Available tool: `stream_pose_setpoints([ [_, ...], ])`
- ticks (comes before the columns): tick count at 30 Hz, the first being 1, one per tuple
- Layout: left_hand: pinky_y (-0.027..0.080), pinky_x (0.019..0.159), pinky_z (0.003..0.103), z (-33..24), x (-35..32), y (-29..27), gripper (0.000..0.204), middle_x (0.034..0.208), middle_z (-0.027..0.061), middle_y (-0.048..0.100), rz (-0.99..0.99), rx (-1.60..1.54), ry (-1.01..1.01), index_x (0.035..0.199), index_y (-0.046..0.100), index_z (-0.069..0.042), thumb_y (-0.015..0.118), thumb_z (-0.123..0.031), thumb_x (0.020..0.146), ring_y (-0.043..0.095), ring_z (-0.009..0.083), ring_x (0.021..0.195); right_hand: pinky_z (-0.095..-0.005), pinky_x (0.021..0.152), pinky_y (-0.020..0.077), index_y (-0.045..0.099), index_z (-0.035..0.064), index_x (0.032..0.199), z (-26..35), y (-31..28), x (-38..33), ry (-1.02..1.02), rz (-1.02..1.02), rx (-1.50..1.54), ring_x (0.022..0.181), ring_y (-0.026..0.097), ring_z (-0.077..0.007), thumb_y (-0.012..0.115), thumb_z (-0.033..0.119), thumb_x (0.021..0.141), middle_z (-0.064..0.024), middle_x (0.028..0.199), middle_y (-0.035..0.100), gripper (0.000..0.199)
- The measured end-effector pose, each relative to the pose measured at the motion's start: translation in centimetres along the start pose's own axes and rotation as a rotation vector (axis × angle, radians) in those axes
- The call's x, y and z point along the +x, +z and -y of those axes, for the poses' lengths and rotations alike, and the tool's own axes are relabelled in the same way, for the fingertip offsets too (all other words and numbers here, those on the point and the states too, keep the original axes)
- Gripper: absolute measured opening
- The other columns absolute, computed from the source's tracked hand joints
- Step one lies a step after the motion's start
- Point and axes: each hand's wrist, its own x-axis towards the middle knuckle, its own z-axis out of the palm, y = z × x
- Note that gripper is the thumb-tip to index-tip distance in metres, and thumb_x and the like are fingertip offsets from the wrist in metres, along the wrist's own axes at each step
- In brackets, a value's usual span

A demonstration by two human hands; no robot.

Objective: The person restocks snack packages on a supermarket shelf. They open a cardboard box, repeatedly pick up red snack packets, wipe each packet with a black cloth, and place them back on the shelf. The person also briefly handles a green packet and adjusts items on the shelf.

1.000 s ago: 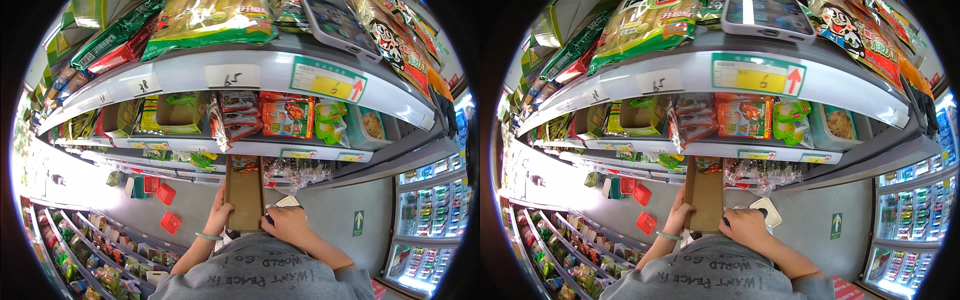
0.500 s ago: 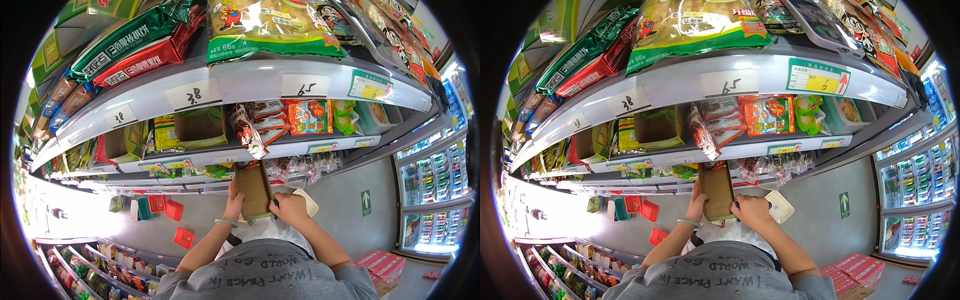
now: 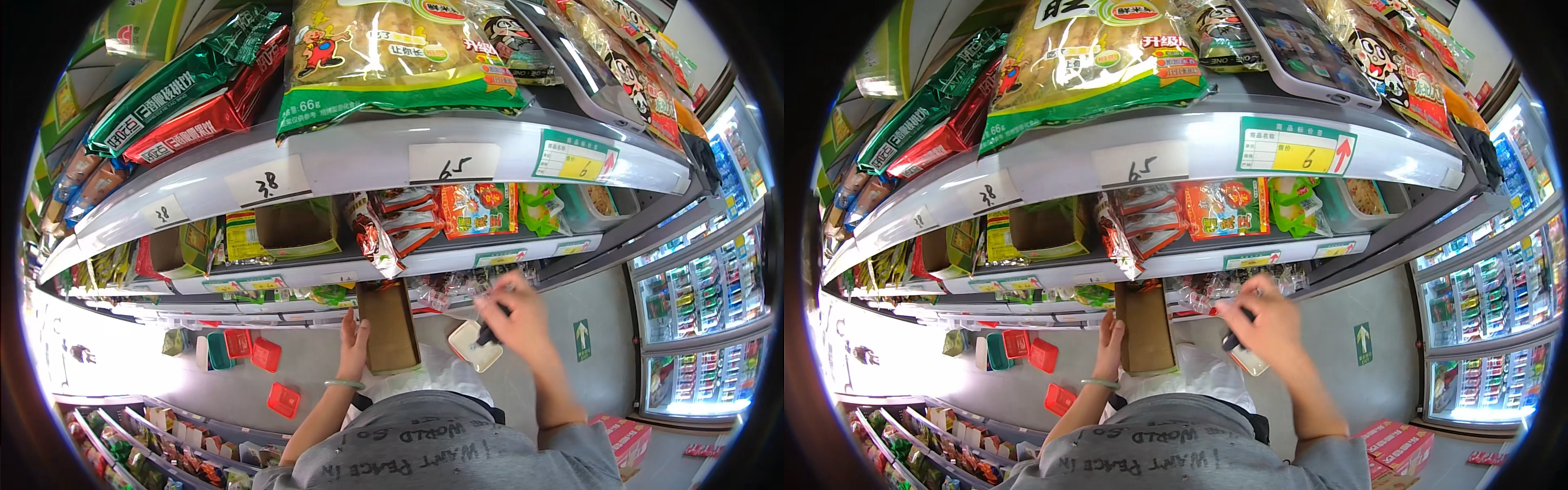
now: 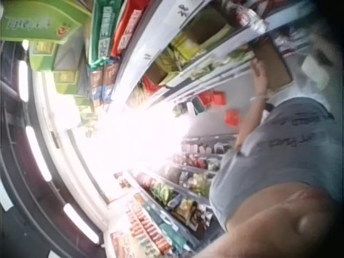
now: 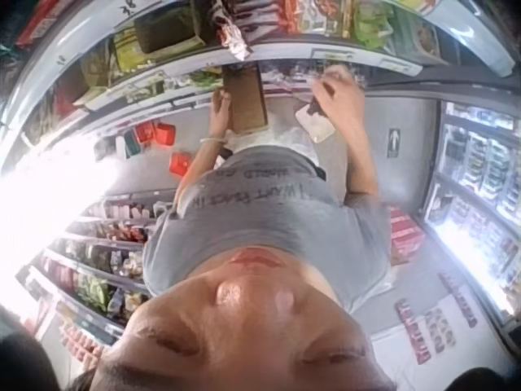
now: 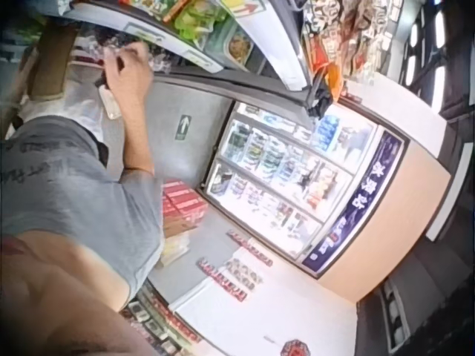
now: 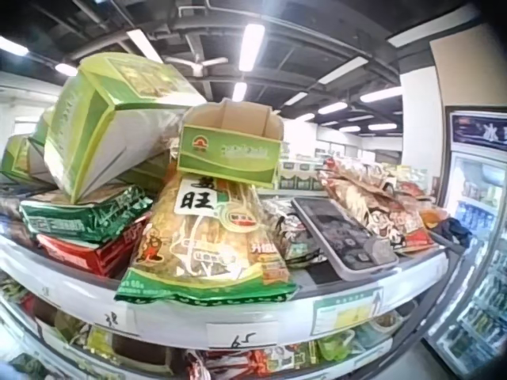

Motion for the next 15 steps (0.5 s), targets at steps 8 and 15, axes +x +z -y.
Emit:
stream_pose_setpoints([
  [8,0.032,0.111,0.038,1.0,0.1,0.2,0.06,0.147,0.0179,0.035,-0.097,0.21,0.142,0.147,0.036,-0.002,0.054,-0.036,0.101,0.039,0.0277,0.132,-0.0388,0.07,0.0537,0.06,0.0103,0.118,0.9,-5.2,11.7,-0.288,-0.126,-0.443,0.087,0.068,-0.0289,0.073,0.031,0.083,-0.0086,0.102,0.068,0.043],
  [15,0.044,0.102,0.039,0.5,-0.3,-0.4,0.058,0.139,0.0204,0.038,-0.049,0.269,0.157,0.142,0.037,0.0,0.056,-0.035,0.1,0.044,0.028,0.129,-0.0381,0.062,0.0546,0.053,0.0031,0.119,1.1,-3.6,12.6,-0.251,-0.096,-0.667,0.08,0.067,-0.0303,0.08,0.037,0.075,-0.0127,0.091,0.066,0.062],
])
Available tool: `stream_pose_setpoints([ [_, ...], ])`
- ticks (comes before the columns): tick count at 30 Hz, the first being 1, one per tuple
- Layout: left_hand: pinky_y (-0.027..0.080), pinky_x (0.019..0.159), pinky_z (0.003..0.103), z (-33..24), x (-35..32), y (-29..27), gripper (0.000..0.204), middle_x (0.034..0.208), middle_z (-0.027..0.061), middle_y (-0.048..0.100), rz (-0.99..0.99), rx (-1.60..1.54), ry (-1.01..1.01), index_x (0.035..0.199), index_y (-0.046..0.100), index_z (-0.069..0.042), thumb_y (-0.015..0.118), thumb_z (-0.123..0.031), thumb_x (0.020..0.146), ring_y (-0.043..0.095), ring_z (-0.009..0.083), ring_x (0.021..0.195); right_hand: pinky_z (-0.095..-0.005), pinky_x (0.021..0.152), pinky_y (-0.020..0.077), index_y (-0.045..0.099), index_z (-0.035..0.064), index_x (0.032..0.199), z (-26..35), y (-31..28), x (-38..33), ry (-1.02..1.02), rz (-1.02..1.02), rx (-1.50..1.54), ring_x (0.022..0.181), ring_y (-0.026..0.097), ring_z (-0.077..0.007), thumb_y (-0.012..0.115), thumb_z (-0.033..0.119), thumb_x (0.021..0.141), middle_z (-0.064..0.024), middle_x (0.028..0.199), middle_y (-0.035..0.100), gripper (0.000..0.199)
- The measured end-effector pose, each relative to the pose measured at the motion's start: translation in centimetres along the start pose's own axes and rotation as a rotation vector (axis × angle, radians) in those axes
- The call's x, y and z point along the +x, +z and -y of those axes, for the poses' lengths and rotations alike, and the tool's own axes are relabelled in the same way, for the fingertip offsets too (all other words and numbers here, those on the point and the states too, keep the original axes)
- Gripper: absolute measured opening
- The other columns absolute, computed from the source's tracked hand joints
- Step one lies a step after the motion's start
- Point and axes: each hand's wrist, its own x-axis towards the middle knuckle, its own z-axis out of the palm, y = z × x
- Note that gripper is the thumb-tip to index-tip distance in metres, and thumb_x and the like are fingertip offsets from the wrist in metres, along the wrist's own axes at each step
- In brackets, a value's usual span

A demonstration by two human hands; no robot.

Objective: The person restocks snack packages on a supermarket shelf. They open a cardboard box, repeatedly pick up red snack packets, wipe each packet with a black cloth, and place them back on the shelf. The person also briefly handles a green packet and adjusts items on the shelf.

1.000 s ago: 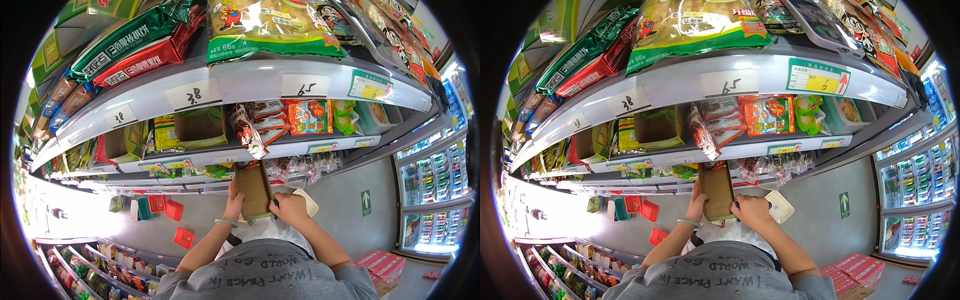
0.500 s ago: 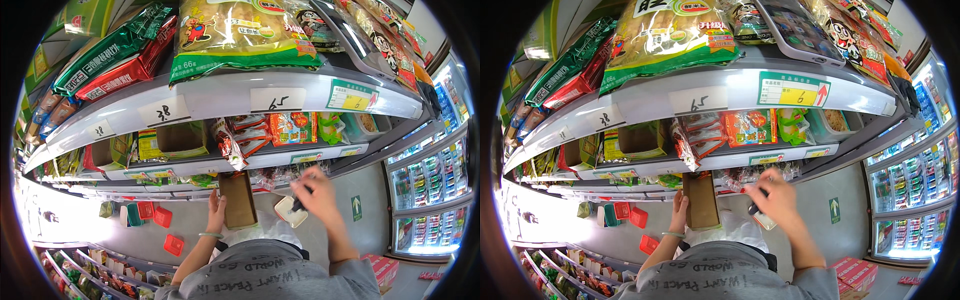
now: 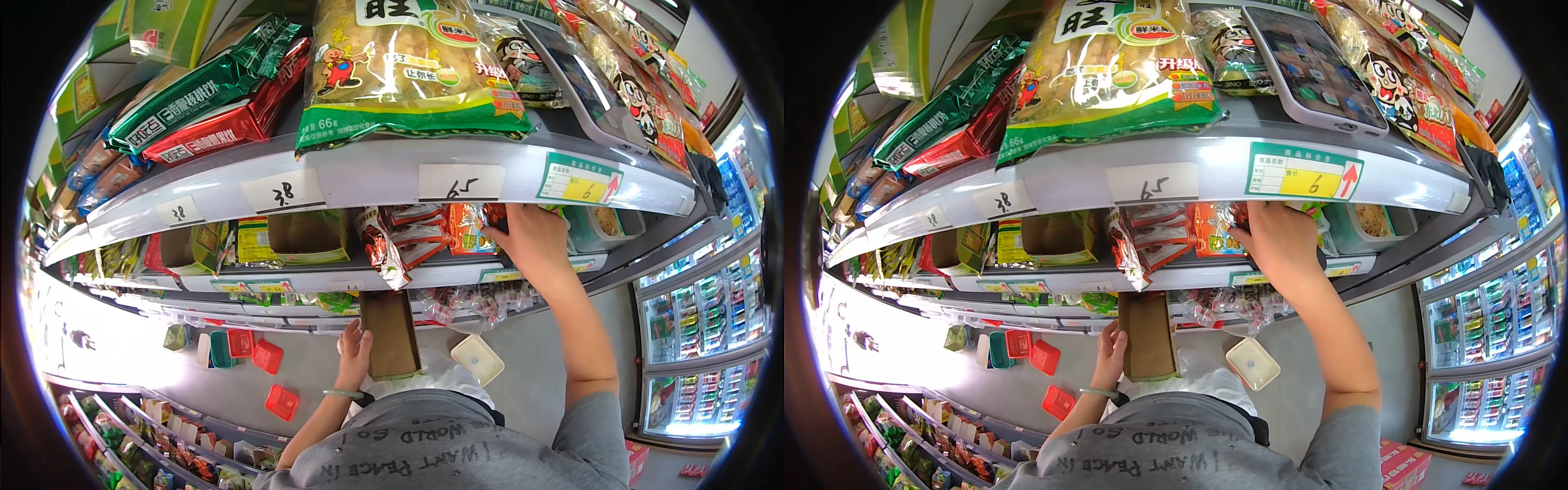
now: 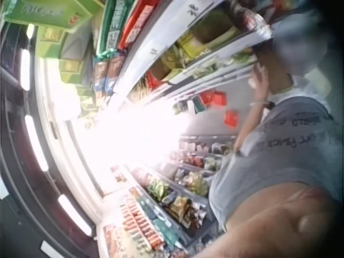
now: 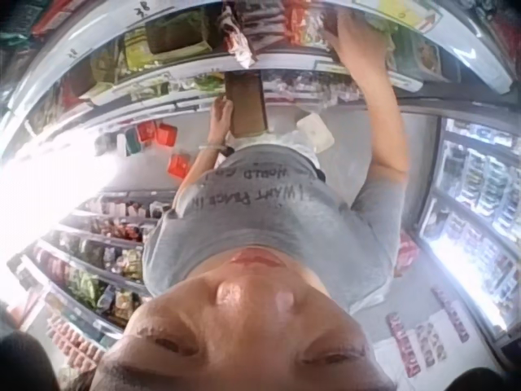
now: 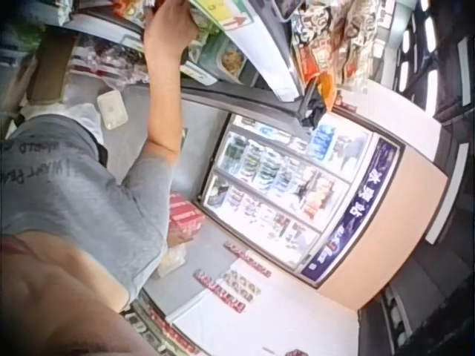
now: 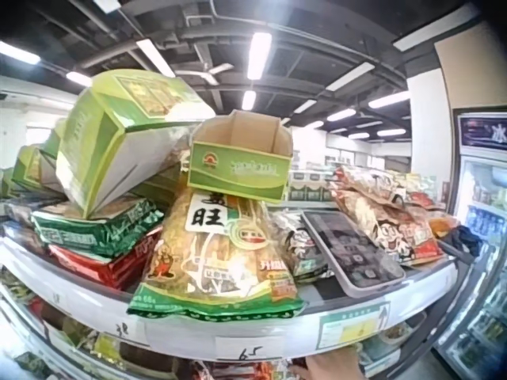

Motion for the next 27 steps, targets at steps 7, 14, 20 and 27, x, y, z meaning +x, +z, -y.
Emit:
stream_pose_setpoints([
  [7,0.049,0.098,0.036,-1.4,-0.3,0.6,0.054,0.137,0.0199,0.035,0.075,-0.096,0.014,0.141,0.036,-0.001,0.057,-0.029,0.1,0.047,0.0269,0.127,-0.0363,0.062,0.0545,0.054,0.0015,0.118,-1.1,0.8,-0.2,-0.033,-0.023,-0.004,0.079,0.067,-0.0276,0.081,0.041,0.072,-0.0123,0.099,0.063,0.065],
  [14,0.048,0.099,0.039,-1.9,-0.8,0.5,0.055,0.137,0.021,0.037,0.025,0.028,0.01,0.14,0.037,-0.001,0.06,-0.028,0.098,0.046,0.0308,0.128,-0.0353,0.06,0.052,0.064,0.0087,0.106,0.5,-0.9,-2.2,0.075,-0.113,0.16,0.075,0.065,-0.0253,0.084,0.034,0.07,-0.006,0.102,0.058,0.048],
  [20,0.044,0.101,0.042,-5.3,-2.0,-0.4,0.054,0.135,0.019,0.046,-0.121,0.27,0.315,0.137,0.042,0.0,0.065,-0.02,0.092,0.046,0.0323,0.126,-0.0354,0.065,0.0491,0.069,0.0086,0.093,1.1,-0.8,-6.2,0.12,-0.573,0.304,0.078,0.059,-0.0249,0.087,0.025,0.065,-0.0055,0.092,0.053,0.037],
  [27,0.032,0.112,0.039,-15.1,-4.5,-1.7,0.059,0.145,0.0176,0.043,0.386,0.115,0.722,0.139,0.043,0.0,0.068,-0.015,0.088,0.042,0.0306,0.135,-0.0323,0.072,0.0465,0.07,0.0055,0.091,4.9,-2.1,-11.6,0.104,-0.359,0.866,0.081,0.056,-0.0223,0.091,0.021,0.057,-0.0078,0.09,0.055,0.043],
])
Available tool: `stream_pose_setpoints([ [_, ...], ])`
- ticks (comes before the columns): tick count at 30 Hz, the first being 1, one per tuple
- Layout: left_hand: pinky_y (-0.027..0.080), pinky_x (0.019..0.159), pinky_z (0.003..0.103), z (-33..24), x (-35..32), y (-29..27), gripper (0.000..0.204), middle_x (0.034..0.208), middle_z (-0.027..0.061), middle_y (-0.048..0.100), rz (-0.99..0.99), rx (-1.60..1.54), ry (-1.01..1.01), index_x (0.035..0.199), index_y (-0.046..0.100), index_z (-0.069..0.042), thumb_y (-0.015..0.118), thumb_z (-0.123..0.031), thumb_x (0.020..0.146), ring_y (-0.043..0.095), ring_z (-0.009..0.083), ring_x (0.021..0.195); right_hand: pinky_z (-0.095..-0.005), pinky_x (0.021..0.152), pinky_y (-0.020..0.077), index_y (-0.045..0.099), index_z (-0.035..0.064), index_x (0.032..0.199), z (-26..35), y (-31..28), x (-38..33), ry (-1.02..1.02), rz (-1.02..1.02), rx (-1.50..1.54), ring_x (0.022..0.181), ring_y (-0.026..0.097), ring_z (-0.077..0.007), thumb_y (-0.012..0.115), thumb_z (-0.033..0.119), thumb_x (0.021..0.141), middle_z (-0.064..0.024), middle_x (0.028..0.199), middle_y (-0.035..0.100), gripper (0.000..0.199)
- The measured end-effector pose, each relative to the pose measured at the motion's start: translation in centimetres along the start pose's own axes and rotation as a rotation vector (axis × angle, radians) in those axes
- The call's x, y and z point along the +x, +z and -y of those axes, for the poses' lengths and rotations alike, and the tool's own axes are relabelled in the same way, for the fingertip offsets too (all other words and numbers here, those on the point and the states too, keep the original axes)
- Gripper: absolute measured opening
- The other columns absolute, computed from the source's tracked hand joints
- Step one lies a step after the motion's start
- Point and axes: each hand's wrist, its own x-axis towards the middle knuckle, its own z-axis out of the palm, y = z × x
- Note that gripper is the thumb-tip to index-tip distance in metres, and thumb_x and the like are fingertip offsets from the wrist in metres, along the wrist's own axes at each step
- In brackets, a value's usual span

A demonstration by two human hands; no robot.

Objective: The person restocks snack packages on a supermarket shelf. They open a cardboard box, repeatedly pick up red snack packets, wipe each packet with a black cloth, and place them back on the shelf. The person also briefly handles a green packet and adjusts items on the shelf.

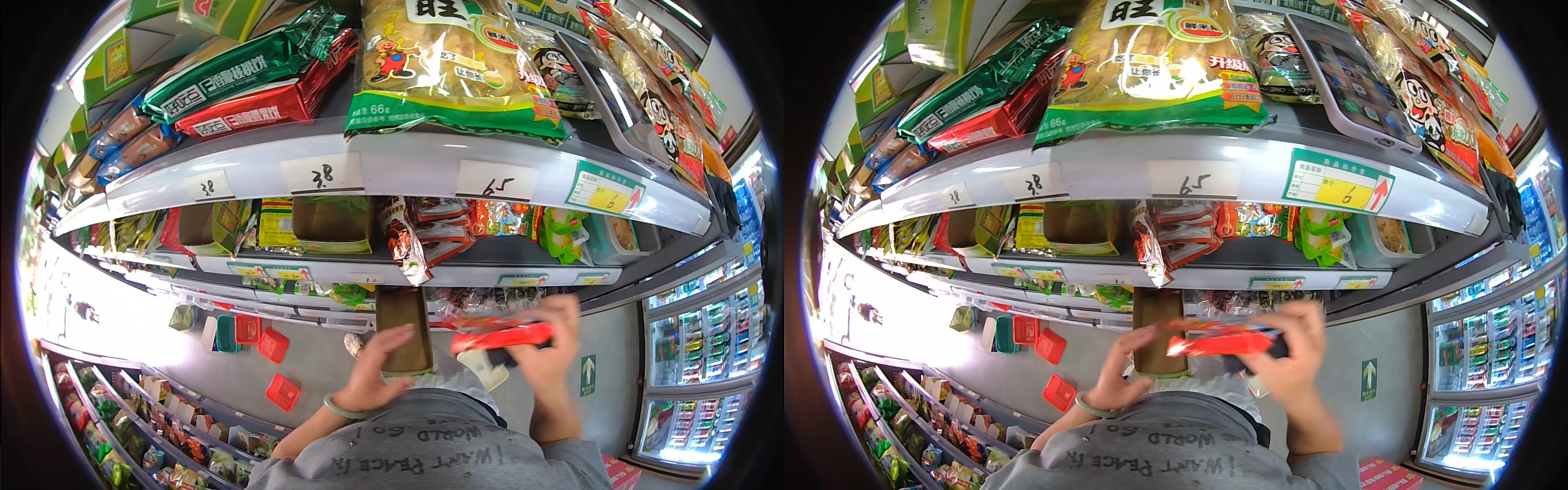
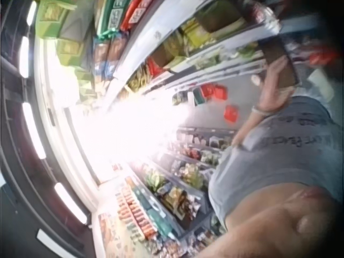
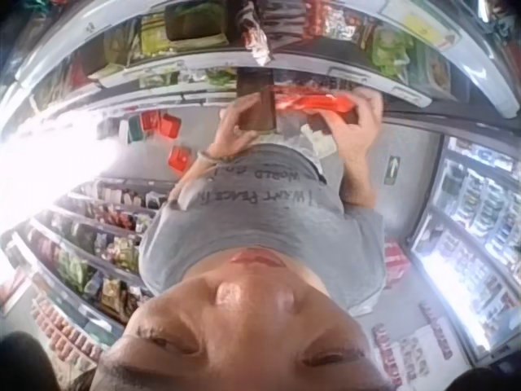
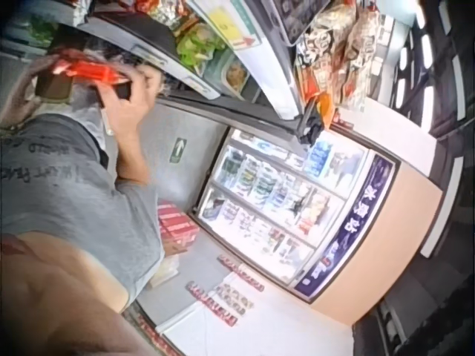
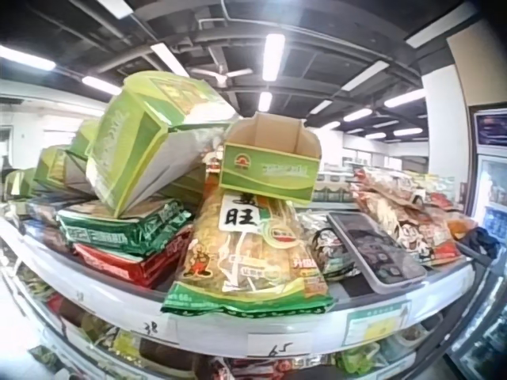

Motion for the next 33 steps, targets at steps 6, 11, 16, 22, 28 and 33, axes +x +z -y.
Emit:
stream_pose_setpoints([
  [6,0.033,0.111,0.035,-1.2,0.1,4.9,0.053,0.145,0.0125,0.044,-0.055,-0.637,-0.286,0.144,0.035,0.001,0.058,-0.014,0.099,0.043,0.0213,0.134,-0.0326,0.091,0.0451,0.071,0.0033,0.104,-0.2,5.6,-5.1,0.542,0.511,0.563,0.099,0.061,-0.0195,0.081,0.02,0.08,-0.0068,0.101,0.066,0.031],
  [11,0.036,0.109,0.033,-0.1,-0.1,4.9,0.046,0.141,0.0097,0.047,-0.211,-0.831,-0.445,0.146,0.029,0.0,0.045,-0.012,0.105,0.046,0.0171,0.129,-0.0285,0.09,0.0432,0.06,0.0025,0.114,-2.3,5.5,-6.9,0.739,0.237,0.623,0.096,0.057,-0.0134,0.068,0.018,0.092,-0.0036,0.101,0.061,0.028],
  [16,0.034,0.111,0.034,0.0,-0.7,4.9,0.051,0.143,0.0099,0.045,-0.174,-0.917,-0.516,0.15,0.023,-0.001,0.044,-0.011,0.105,0.043,0.0177,0.132,-0.027,0.087,0.0424,0.054,0.0035,0.105,-1.6,4.0,-5.9,0.673,-0.08,1.058,0.096,0.051,-0.0115,0.061,0.016,0.095,-0.0067,0.108,0.052,0.017],
  [22,0.03,0.114,0.034,1.7,-2.0,5.7,0.06,0.149,0.0108,0.036,0.018,-0.736,-0.442,0.153,0.017,-0.001,0.04,0.002,0.097,0.036,0.0185,0.137,-0.0479,0.103,0.0337,0.066,0.02,0.122,0.5,7.1,-6.4,-0.182,0.491,0.101,0.116,0.05,-0.0302,0.069,0.021,0.084,-0.0078,0.136,0.055,0.039],
  [28,0.031,0.112,0.032,0.0,-1.4,4.2,0.054,0.144,0.0114,0.039,0.176,-0.614,-0.424,0.15,0.021,0.001,0.043,-0.003,0.101,0.037,0.0171,0.135,-0.0511,0.103,0.0343,0.07,0.0217,0.114,1.1,8.5,-6.5,-0.205,0.251,-0.124,0.111,0.054,-0.0309,0.065,0.014,0.084,-0.0084,0.13,0.059,0.032],
  [33,0.035,0.108,0.031,-1.0,-1.3,4.3,0.051,0.139,0.0119,0.045,0.273,-0.611,-0.444,0.148,0.025,0.003,0.045,-0.011,0.104,0.043,0.0163,0.127,-0.0371,0.099,0.0426,0.064,0.003,0.11,-1.1,7.9,-5.1,0.177,0.137,0.291,0.108,0.057,-0.0286,0.05,0.007,0.094,-0.0173,0.118,0.059,0.021],
])
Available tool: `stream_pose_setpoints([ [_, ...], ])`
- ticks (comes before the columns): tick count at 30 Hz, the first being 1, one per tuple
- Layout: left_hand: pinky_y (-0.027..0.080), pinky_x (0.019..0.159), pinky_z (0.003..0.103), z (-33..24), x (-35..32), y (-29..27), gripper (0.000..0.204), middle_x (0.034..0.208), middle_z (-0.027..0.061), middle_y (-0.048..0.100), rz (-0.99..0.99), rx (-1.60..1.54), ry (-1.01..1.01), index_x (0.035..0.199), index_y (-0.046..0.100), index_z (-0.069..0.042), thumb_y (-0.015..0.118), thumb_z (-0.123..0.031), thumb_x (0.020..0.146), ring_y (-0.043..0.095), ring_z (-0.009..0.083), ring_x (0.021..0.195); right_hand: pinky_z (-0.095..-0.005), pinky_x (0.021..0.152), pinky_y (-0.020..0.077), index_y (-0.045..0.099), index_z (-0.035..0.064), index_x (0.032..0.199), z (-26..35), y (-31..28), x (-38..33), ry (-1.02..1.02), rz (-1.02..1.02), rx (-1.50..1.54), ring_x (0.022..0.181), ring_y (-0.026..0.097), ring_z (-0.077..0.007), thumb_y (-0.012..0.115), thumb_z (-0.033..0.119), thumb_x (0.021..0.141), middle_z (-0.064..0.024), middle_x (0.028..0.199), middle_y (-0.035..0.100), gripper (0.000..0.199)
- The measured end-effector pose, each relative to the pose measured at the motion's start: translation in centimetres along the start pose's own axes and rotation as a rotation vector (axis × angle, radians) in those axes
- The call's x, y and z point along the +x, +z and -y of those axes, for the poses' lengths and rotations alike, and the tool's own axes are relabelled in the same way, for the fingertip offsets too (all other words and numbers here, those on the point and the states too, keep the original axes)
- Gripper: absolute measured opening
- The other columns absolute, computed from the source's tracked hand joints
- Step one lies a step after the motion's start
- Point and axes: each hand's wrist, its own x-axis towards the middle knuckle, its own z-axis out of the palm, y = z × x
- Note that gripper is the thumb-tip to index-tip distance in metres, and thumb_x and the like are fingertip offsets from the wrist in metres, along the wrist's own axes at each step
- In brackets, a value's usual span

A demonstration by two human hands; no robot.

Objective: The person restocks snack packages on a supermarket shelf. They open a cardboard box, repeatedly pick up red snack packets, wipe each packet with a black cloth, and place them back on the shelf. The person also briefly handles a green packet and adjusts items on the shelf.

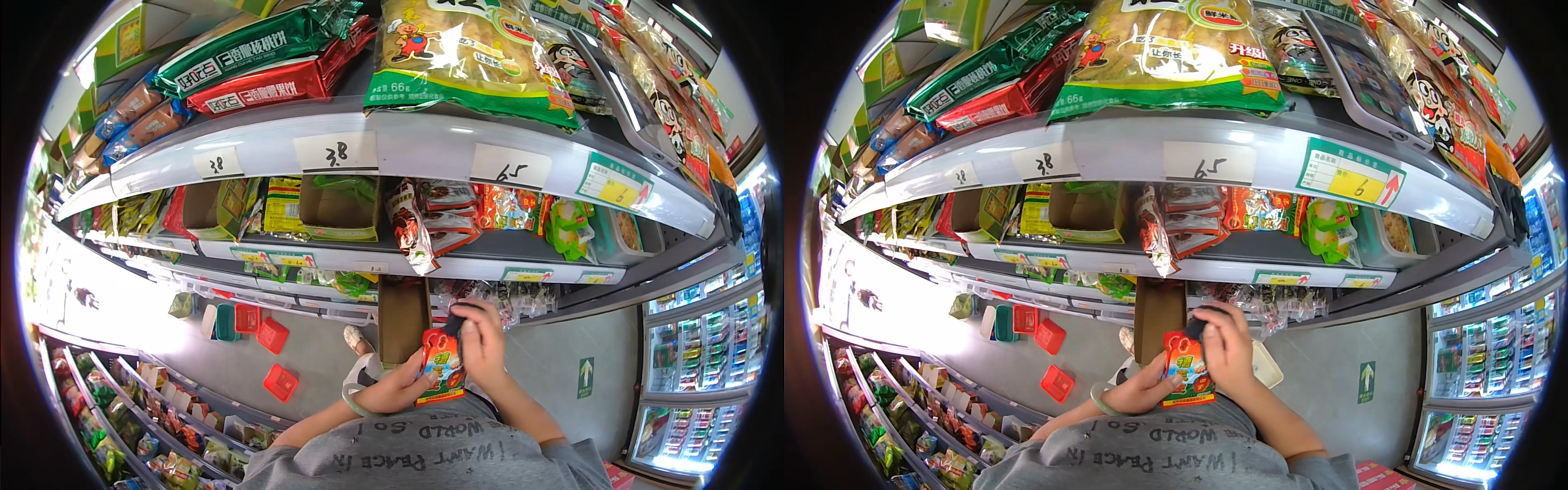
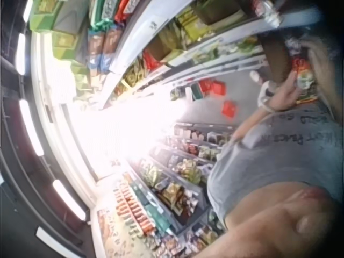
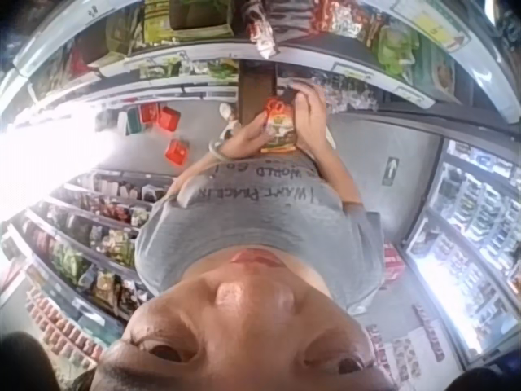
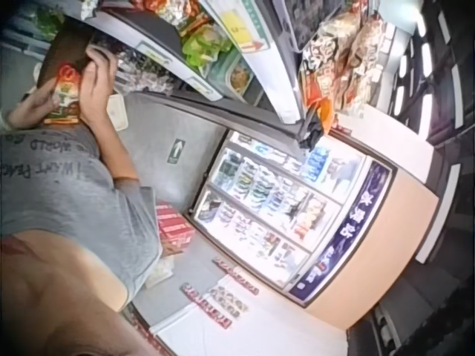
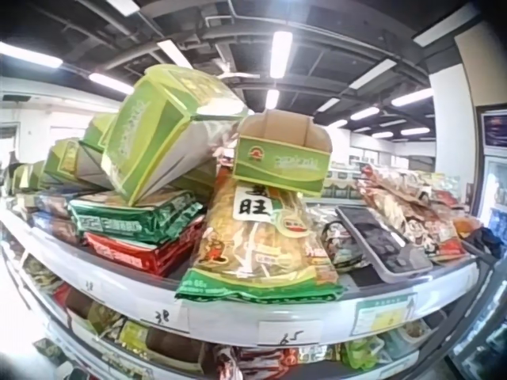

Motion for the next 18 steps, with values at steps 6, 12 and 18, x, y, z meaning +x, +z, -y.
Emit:
stream_pose_setpoints([
  [6,0.037,0.106,0.03,-0.2,1.2,0.3,0.048,0.135,0.0071,0.049,-0.18,-0.195,0.03,0.147,0.028,0.001,0.047,-0.009,0.103,0.045,0.0123,0.123,-0.0438,0.098,0.0427,0.061,0.0008,0.111,-1.0,-0.9,-0.2,-0.276,-0.232,0.016,0.108,0.056,-0.0313,0.05,0.018,0.096,-0.0189,0.12,0.057,0.025],
  [12,0.041,0.103,0.03,1.6,0.5,-0.9,0.052,0.134,0.0085,0.048,-0.132,-0.053,0.034,0.145,0.029,0.002,0.053,-0.01,0.1,0.046,0.0132,0.123,-0.0486,0.096,0.0426,0.07,0.0216,0.113,1.5,0.4,-0.3,-0.522,0.25,-0.478,0.112,0.059,-0.0292,0.071,0.029,0.081,-0.0095,0.124,0.06,0.033],
  [18,0.036,0.107,0.031,0.1,0.8,-0.5,0.049,0.134,0.0087,0.048,-0.063,-0.003,0.048,0.146,0.029,0.002,0.049,-0.01,0.102,0.042,0.0129,0.125,-0.0433,0.085,0.049,0.072,0.0169,0.106,0.9,0.0,-0.2,-0.422,0.108,-0.325,0.103,0.062,-0.0305,0.075,0.02,0.074,-0.0098,0.116,0.063,0.033],
])
